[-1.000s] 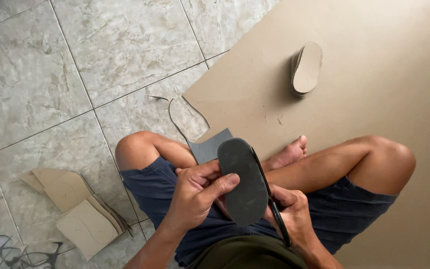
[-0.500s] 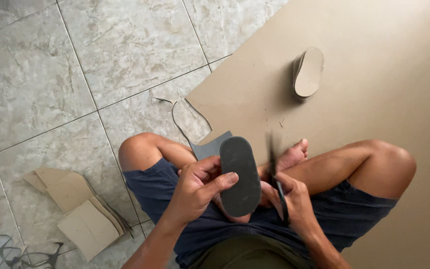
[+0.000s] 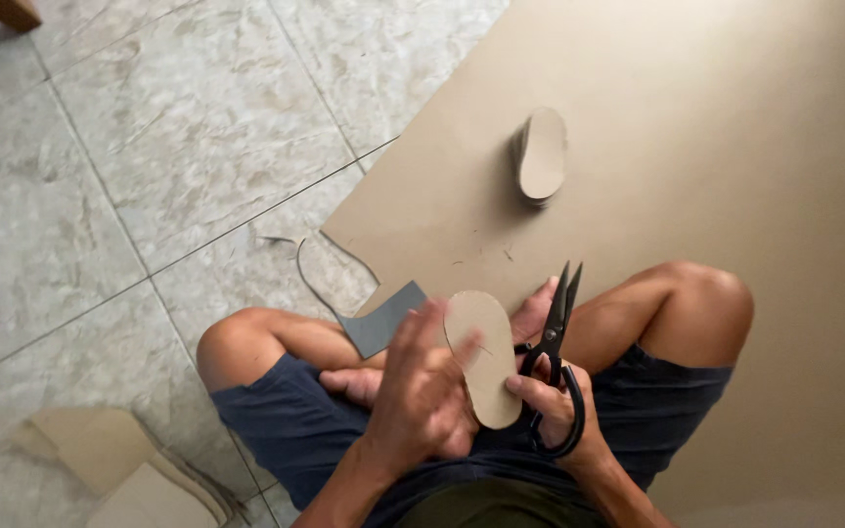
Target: The person sits on the floor and cuts insole shapes from a large sheet of cardboard-like material, using scissors to trim along pre-drawn outlines. They trim the edges of each cut piece, set finished insoles on a growing stack, and discard scrap pieces aside.
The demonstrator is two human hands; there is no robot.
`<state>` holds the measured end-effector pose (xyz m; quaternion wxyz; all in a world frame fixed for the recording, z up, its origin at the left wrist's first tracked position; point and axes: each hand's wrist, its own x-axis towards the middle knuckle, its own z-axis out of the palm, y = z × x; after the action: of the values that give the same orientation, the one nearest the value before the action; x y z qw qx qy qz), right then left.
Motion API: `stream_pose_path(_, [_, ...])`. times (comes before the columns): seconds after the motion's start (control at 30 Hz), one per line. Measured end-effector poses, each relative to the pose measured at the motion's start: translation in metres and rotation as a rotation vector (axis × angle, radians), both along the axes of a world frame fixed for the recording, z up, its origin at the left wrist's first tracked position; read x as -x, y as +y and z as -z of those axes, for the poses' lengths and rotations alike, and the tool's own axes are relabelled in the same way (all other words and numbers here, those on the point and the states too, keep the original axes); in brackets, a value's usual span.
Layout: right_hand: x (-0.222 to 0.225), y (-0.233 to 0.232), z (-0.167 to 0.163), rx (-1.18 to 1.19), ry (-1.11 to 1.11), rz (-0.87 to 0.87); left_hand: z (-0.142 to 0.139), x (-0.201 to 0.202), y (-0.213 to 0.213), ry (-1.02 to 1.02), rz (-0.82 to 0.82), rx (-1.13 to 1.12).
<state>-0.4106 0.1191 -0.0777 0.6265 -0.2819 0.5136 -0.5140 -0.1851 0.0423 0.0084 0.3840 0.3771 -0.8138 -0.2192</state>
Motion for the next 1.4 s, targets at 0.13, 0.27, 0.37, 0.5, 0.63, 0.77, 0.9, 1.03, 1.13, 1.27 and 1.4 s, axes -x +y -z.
stream_pose_path(0.13, [0.004,-0.005,-0.019,0.01,0.284,0.08,0.041,-0.003,-0.03,-0.039,-0.247,-0.217])
stream_pose_path(0.27, [0.011,-0.014,-0.038,-0.023,0.247,0.167,0.079,-0.02,-0.054,-0.575,-0.289,-0.25])
stream_pose_path(0.37, [0.023,-0.017,-0.051,0.046,0.421,0.268,0.089,-0.024,-0.053,-0.715,-0.3,-0.479])
stream_pose_path(0.5, [0.047,-0.038,-0.071,0.311,0.621,0.537,0.086,-0.025,-0.047,-0.517,-0.355,-0.332])
stream_pose_path(0.63, [0.079,-0.13,-0.076,0.295,-0.119,0.708,0.079,-0.029,-0.047,-0.242,-0.379,-0.318])
stream_pose_path(0.77, [0.077,-0.17,-0.058,-0.028,0.612,0.264,0.068,-0.03,-0.032,0.067,-0.356,-0.365])
stream_pose_path(0.9, [0.044,-0.125,-0.035,-0.147,0.528,-0.016,0.051,-0.025,-0.004,0.046,-0.422,-0.198])
stream_pose_path(1.03, [0.006,-0.074,-0.027,-0.015,0.293,-0.087,0.04,-0.007,0.005,0.079,-0.319,-0.109])
stream_pose_path(1.13, [-0.013,-0.049,-0.037,0.013,-0.061,-0.099,0.033,0.005,0.007,0.146,-0.27,0.031])
stream_pose_path(1.27, [-0.023,-0.038,-0.052,-0.017,-0.161,0.01,0.029,0.012,0.01,0.18,-0.213,0.0])
stream_pose_path(1.4, [-0.023,-0.038,-0.056,0.038,-0.015,-0.038,0.033,0.008,0.003,0.923,-0.28,-0.72])
